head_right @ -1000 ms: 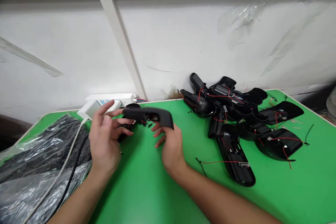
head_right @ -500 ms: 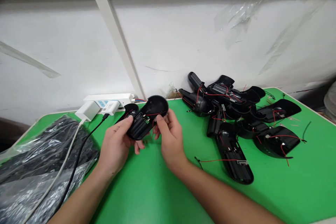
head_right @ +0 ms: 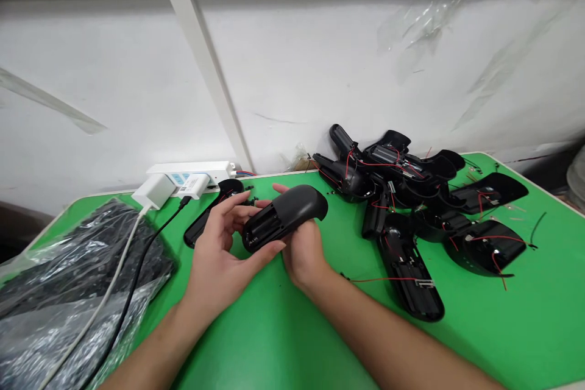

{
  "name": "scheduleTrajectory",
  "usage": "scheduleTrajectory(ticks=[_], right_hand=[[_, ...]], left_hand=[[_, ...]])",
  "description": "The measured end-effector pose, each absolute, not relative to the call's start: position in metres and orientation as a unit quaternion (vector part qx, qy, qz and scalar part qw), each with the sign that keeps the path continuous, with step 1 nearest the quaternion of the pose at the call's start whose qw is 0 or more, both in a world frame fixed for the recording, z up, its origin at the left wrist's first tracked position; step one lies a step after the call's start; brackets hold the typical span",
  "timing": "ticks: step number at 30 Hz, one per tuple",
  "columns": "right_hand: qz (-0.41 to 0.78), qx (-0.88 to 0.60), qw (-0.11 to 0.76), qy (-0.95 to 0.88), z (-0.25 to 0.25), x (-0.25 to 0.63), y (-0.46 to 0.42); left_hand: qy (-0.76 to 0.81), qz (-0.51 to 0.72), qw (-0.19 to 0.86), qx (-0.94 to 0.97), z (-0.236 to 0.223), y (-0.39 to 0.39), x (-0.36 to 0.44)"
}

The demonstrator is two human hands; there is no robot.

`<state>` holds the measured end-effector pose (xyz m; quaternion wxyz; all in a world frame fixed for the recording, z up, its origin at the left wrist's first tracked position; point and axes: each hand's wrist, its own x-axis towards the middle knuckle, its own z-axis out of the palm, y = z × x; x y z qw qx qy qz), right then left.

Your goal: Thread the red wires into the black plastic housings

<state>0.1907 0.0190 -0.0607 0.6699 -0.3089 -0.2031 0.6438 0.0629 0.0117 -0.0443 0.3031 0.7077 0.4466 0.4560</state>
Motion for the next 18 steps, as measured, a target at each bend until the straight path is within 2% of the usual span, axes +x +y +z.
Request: scheduleTrajectory(ticks=[9,14,18], right_hand=[[0.609,-0.306,0.68,-0.27,-0.0645,0.1917,0.0166],[0.494,-0.409,0.667,-0.379,-0.0637,0.1907,0.0178],[0.492,-0.436,0.636,-0.406,-0.061,0.1878,0.0163]], left_hand=[[0.434,0.444,0.288,0.729,-0.0453,0.0112,0.0603],[0.425,0.428,0.372,0.706,-0.0466,0.0091,0.0599],[0.459,0.451,0.417,0.642,-0.0435,0.0124,0.0665]])
